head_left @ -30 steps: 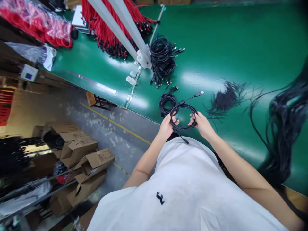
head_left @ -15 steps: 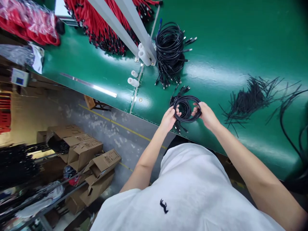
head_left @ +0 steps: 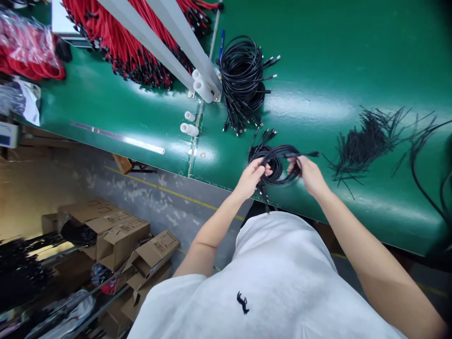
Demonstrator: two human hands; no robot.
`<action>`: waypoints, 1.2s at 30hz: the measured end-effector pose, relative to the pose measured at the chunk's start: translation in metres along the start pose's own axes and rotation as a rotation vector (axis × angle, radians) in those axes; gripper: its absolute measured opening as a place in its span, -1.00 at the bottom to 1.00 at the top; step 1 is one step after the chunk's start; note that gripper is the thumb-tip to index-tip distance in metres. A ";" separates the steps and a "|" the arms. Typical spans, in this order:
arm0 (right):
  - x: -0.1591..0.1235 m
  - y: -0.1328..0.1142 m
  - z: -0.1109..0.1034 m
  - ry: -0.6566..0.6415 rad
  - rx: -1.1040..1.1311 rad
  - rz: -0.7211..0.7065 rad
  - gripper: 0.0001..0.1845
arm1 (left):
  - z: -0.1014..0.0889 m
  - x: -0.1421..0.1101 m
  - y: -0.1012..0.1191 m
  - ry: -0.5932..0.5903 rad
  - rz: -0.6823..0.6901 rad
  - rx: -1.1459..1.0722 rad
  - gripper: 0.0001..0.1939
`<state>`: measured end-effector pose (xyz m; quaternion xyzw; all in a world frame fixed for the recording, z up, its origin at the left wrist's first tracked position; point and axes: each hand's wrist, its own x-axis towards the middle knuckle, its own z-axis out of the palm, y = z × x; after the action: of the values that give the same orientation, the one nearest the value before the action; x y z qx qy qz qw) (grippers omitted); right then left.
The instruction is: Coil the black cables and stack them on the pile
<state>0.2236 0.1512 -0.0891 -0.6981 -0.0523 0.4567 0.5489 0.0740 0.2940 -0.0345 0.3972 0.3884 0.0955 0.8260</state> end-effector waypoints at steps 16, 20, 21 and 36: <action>-0.077 0.128 -0.031 0.061 -0.093 0.228 -0.76 | -0.054 0.055 -0.040 0.551 0.213 1.044 -0.59; -0.139 0.172 -0.095 0.247 -0.162 0.318 -0.89 | -0.057 0.061 -0.029 0.725 0.256 1.251 -0.56; -0.155 0.184 -0.118 0.323 -0.190 0.349 -0.90 | -0.056 0.060 -0.027 0.740 0.267 1.243 -0.53; -0.209 0.231 -0.382 0.784 -0.567 0.262 -0.84 | 0.105 -0.085 -0.181 0.083 0.372 1.064 -0.77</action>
<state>0.2696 -0.3344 -0.1631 -0.9396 0.1239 0.1928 0.2541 0.0646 0.0722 -0.0787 0.8165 0.3388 0.0459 0.4653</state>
